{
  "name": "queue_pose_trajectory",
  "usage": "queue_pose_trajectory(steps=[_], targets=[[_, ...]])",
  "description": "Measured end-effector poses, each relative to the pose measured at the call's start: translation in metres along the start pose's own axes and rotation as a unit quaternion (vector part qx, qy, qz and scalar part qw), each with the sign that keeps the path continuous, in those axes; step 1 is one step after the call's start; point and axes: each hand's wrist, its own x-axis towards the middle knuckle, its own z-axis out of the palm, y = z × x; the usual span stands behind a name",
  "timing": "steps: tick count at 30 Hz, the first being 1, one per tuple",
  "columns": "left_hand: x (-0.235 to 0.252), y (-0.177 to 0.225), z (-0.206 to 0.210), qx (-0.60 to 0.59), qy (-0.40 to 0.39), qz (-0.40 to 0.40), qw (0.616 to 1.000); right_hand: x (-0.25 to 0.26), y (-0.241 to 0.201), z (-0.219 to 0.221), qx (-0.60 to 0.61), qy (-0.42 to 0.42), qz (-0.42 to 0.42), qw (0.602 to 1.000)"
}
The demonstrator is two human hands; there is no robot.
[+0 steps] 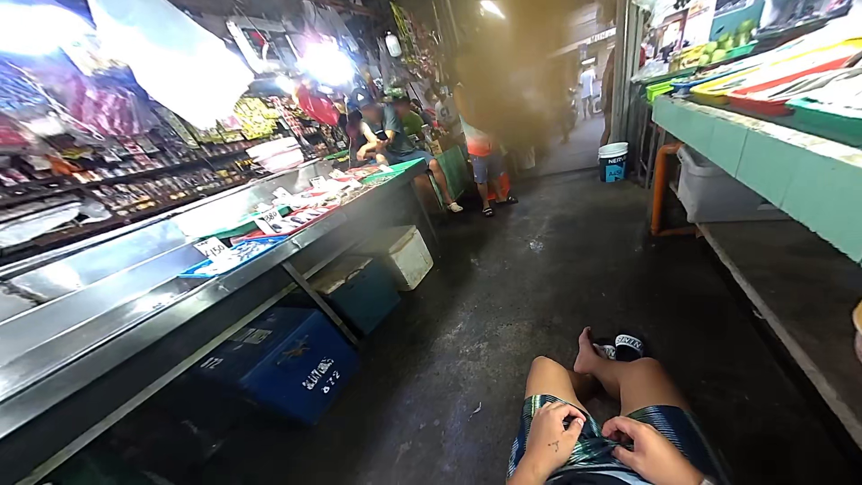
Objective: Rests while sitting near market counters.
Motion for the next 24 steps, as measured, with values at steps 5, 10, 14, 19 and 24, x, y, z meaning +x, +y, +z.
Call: queue_pose_trajectory(steps=[5, 10, 14, 19, 24], targets=[[0.005, 0.009, 0.006, 0.003, -0.004, 0.027, 1.000, -0.008, 0.008, -0.003, 0.008, 0.024, 0.005, 1.000], [0.008, 0.017, 0.009, 0.005, -0.024, 0.051, 0.998, -0.015, 0.009, -0.007, 0.019, 0.037, 0.012, 0.999], [0.006, 0.013, 0.007, 0.008, -0.016, 0.037, 0.999, -0.012, 0.008, -0.004, 0.017, 0.034, 0.007, 0.999], [0.004, 0.008, 0.003, 0.000, -0.010, 0.031, 0.999, -0.007, 0.004, -0.003, 0.010, 0.017, 0.011, 1.000], [0.004, 0.011, 0.006, 0.001, -0.014, 0.035, 0.999, -0.013, 0.003, -0.005, 0.014, 0.031, 0.004, 0.999]])
